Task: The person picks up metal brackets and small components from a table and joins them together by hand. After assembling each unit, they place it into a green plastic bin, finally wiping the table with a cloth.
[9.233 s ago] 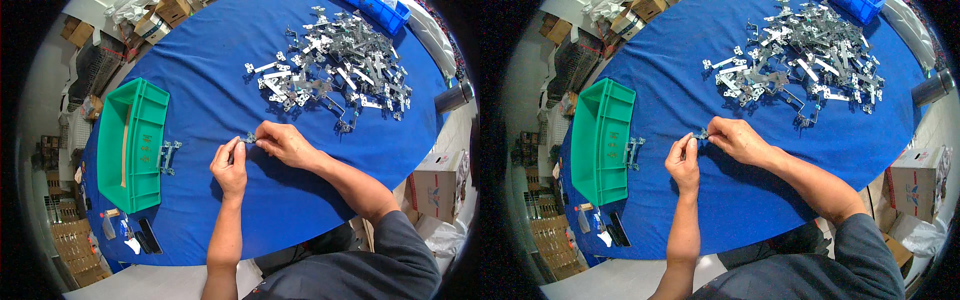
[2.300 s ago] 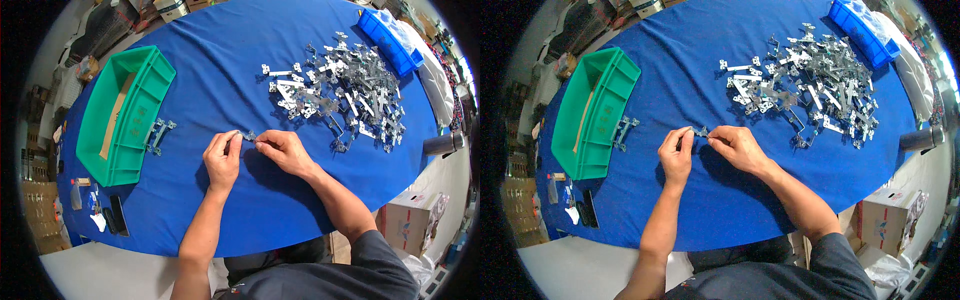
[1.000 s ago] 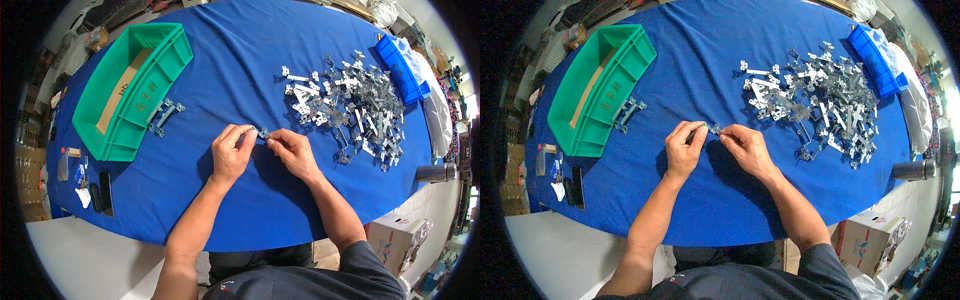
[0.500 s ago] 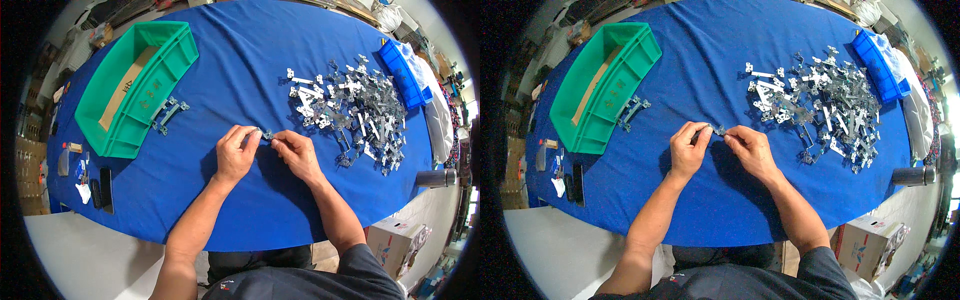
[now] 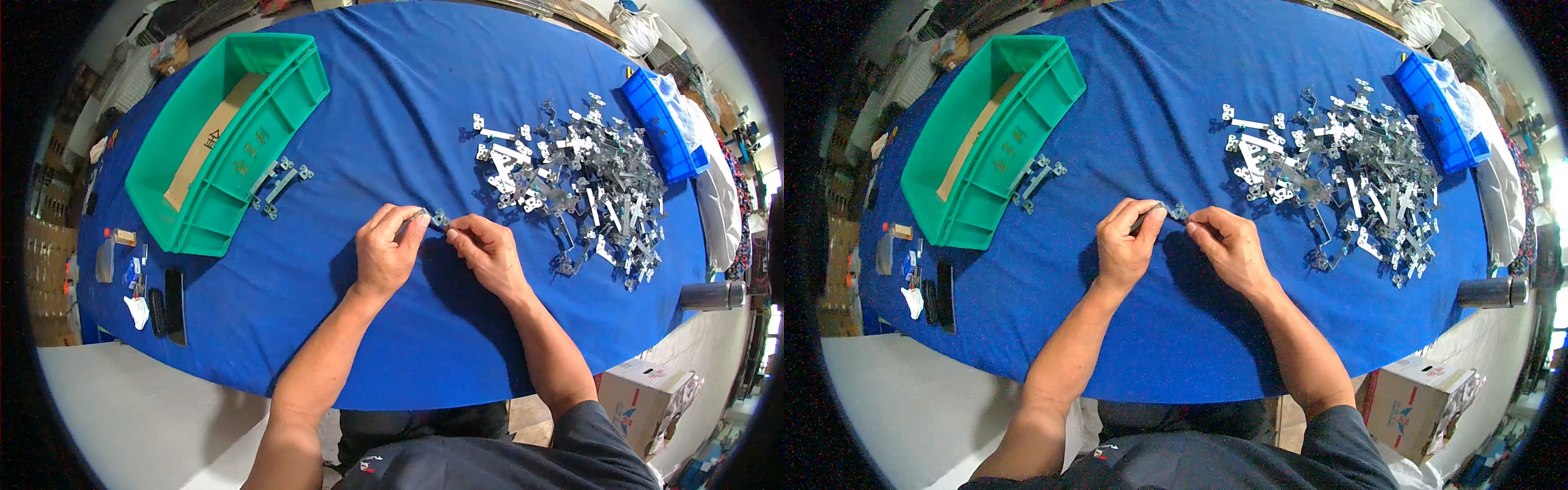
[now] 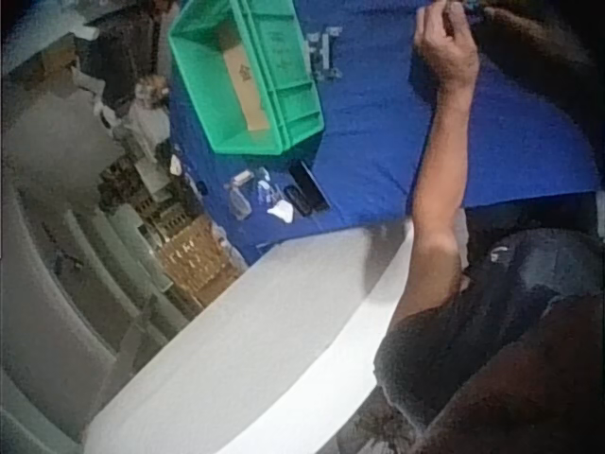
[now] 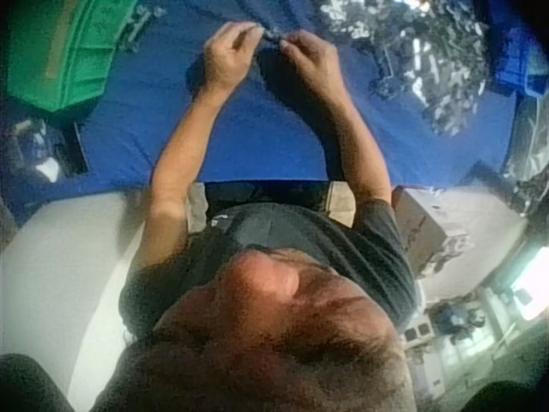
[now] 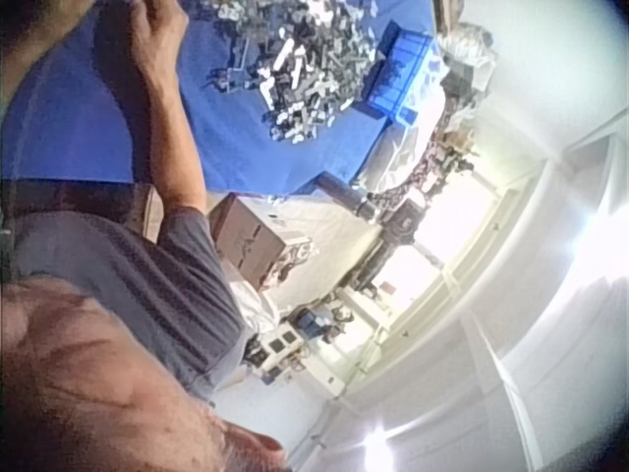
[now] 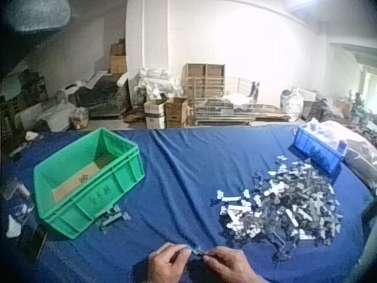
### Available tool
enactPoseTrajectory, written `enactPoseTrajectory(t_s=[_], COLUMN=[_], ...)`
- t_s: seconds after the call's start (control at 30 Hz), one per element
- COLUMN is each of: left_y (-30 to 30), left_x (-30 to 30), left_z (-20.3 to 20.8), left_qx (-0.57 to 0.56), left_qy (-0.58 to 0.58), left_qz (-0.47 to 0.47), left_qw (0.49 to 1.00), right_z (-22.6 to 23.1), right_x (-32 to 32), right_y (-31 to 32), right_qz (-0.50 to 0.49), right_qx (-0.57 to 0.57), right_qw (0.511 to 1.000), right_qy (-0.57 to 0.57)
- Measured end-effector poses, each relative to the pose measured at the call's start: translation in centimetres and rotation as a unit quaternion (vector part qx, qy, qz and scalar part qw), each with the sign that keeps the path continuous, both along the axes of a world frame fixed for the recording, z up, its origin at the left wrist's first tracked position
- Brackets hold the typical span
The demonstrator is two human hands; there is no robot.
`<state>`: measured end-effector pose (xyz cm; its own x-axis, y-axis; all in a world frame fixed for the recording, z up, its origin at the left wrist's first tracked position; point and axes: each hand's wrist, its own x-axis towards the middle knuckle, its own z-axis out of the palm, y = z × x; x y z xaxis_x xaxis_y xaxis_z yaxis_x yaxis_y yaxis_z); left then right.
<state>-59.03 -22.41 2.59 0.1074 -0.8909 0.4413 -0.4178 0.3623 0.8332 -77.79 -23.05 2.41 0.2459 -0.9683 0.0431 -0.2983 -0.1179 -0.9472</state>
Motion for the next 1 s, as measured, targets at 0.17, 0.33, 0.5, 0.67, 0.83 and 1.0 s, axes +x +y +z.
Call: enactPoseTrajectory(t_s=[0.17, 0.33, 0.5, 0.67, 0.83, 1.0], left_y=[0.08, -0.03, -0.02, -0.04, -0.07, -0.02], left_x=[0.01, -0.01, -0.08, 0.07, 0.06, 0.01], left_z=[-0.01, -0.24, 0.02, -0.35, -0.33, -0.37], left_qx=[0.007, -0.011, -0.041, -0.009, -0.004, 0.009], left_qy=[-0.008, 0.000, -0.019, -0.014, -0.001, 0.020], left_qz=[0.000, -0.013, -0.019, -0.008, -0.005, -0.020], left_qw=[1.000, 1.000, 0.999, 1.000, 1.000, 1.000], right_z=[0.52, 0.42, -0.28, 0.58, 0.63, 0.69], right_x=[0.25, 0.22, -0.01, 0.27, 0.35, 0.20], right_y=[0.08, 0.04, -0.09, 0.11, 0.11, 0.11], right_qz=[0.000, 0.008, 0.016, 0.004, 0.005, -0.006], right_qx=[0.019, 0.010, -0.031, 0.006, -0.001, 0.029], right_qw=[1.000, 1.000, 0.999, 1.000, 1.000, 1.000], right_qy=[0.004, 0.008, 0.024, 0.009, 0.009, -0.002])
